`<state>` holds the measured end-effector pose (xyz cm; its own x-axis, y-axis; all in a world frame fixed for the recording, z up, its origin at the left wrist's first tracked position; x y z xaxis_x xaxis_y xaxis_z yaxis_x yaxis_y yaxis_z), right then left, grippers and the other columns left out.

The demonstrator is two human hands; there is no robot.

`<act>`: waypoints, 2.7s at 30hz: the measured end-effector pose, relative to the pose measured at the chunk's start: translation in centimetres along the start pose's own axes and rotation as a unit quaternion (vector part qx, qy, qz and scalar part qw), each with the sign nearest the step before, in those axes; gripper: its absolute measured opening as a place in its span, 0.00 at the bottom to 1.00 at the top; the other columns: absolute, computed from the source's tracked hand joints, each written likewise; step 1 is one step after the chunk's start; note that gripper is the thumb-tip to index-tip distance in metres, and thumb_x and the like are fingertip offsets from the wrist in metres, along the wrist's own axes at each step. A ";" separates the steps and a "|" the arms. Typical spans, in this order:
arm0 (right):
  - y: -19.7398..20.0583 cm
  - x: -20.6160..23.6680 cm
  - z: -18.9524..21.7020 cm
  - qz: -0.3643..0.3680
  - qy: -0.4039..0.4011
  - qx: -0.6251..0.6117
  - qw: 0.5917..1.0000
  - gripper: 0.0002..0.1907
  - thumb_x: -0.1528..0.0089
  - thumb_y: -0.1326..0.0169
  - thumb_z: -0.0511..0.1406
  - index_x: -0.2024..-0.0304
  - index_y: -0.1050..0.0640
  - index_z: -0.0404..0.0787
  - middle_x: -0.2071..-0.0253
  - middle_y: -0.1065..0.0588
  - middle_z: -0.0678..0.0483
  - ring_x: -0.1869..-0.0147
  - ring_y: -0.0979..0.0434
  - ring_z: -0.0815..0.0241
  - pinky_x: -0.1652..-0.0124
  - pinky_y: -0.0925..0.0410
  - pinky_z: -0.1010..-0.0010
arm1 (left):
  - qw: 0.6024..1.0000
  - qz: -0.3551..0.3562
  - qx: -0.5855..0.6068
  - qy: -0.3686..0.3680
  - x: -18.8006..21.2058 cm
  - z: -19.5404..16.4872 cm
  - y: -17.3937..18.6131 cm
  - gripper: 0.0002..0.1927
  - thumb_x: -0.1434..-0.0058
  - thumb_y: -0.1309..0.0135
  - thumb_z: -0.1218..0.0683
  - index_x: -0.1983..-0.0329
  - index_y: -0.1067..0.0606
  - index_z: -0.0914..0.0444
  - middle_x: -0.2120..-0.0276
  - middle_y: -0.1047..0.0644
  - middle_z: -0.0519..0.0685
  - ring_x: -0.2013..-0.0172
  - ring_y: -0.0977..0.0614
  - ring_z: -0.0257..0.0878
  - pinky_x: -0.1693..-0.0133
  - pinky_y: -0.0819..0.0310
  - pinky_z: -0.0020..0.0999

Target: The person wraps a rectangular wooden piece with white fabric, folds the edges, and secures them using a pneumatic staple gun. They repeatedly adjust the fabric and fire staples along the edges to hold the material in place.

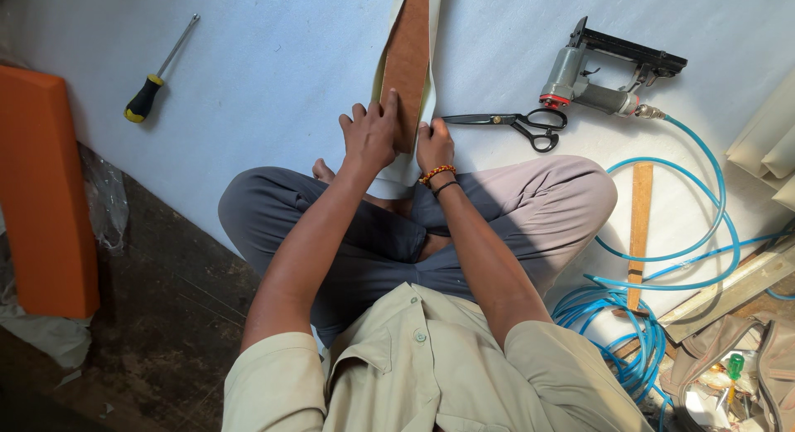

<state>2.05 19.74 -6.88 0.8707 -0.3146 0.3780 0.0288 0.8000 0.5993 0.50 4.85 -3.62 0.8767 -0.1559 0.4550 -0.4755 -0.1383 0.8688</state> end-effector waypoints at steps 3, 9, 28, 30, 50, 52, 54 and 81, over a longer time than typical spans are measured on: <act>0.7 0.2 -1.3 0.002 -0.026 -0.009 1.000 0.15 0.35 0.46 0.41 0.59 0.25 0.34 0.63 0.21 0.40 0.59 0.21 0.38 0.57 0.30 0.53 | 0.993 -0.068 -0.070 -0.059 1.2 -1.7 0.7 0.58 0.64 0.25 0.51 0.27 0.40 0.54 0.40 0.31 0.59 0.43 0.29 0.56 0.52 0.36 0.54; 0.2 1.1 -2.2 0.083 0.020 0.041 0.995 0.13 0.42 0.42 0.36 0.58 0.21 0.35 0.61 0.20 0.38 0.53 0.20 0.37 0.52 0.28 0.54 | 0.979 -0.092 -0.057 -0.171 0.8 -3.6 -0.1 0.46 0.56 0.28 0.55 0.32 0.32 0.66 0.28 0.41 0.63 0.31 0.36 0.63 0.47 0.31 0.55; -2.4 0.3 -7.1 0.235 -0.035 0.227 0.944 0.09 0.43 0.44 0.35 0.65 0.21 0.33 0.63 0.22 0.33 0.55 0.21 0.33 0.54 0.28 0.50 | 0.979 -0.145 -0.054 -0.132 -2.6 -3.0 -3.6 0.27 0.38 0.47 0.61 0.33 0.28 0.63 0.26 0.39 0.46 0.28 0.38 0.44 0.61 0.23 0.48; -2.4 -0.3 -6.2 0.241 -0.026 0.235 0.941 0.12 0.43 0.42 0.37 0.66 0.21 0.33 0.63 0.22 0.34 0.56 0.21 0.33 0.55 0.28 0.50 | 0.983 -0.140 -0.041 -0.111 -3.4 -3.0 -4.0 0.25 0.36 0.48 0.62 0.34 0.26 0.62 0.27 0.38 0.45 0.28 0.37 0.43 0.66 0.23 0.46; -3.7 4.6 0.1 0.055 0.291 0.342 0.892 0.01 0.43 0.45 0.30 0.69 0.22 0.40 0.68 0.24 0.46 0.65 0.22 0.45 0.67 0.30 0.56 | 0.968 -0.240 -0.026 -0.074 -1.2 -1.4 -1.2 0.39 0.53 0.40 0.61 0.35 0.28 0.45 0.32 0.38 0.49 0.36 0.28 0.53 0.62 0.21 0.49; -3.6 5.2 0.8 0.041 0.310 0.350 0.883 0.00 0.45 0.45 0.30 0.70 0.23 0.40 0.70 0.25 0.48 0.66 0.23 0.46 0.67 0.31 0.56 | 0.975 -0.215 0.021 -0.051 -1.1 -0.7 -1.5 0.47 0.56 0.38 0.62 0.31 0.31 0.40 0.31 0.40 0.55 0.41 0.27 0.61 0.61 0.21 0.49; -3.3 5.5 1.1 0.038 0.314 0.355 0.879 0.00 0.45 0.45 0.30 0.71 0.24 0.40 0.70 0.26 0.48 0.66 0.24 0.47 0.67 0.32 0.57 | 0.976 -0.183 0.109 -0.040 -1.3 -0.4 -2.4 0.51 0.51 0.36 0.65 0.25 0.36 0.38 0.28 0.43 0.58 0.47 0.25 0.62 0.55 0.20 0.49; 18.0 -10.2 0.6 0.120 0.273 0.384 0.874 0.15 0.33 0.35 0.43 0.61 0.19 0.37 0.61 0.21 0.43 0.56 0.22 0.41 0.55 0.30 0.52 | 0.977 -0.142 0.159 0.000 -1.5 -0.2 -3.8 0.52 0.48 0.28 0.50 0.23 0.43 0.35 0.30 0.40 0.60 0.50 0.21 0.60 0.49 0.25 0.46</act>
<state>-6.64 37.07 0.52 0.9171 0.2731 0.2905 -0.3419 0.1637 0.9254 1.00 5.77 -7.62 0.9767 -0.0670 0.2040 -0.2112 -0.4721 0.8559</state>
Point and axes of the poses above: each hand's wrist, its own x-axis away from the middle knuckle, its own y-axis out of the back of the hand, z = x × y, the point moved 9 cm from there along -x, towards the middle knuckle
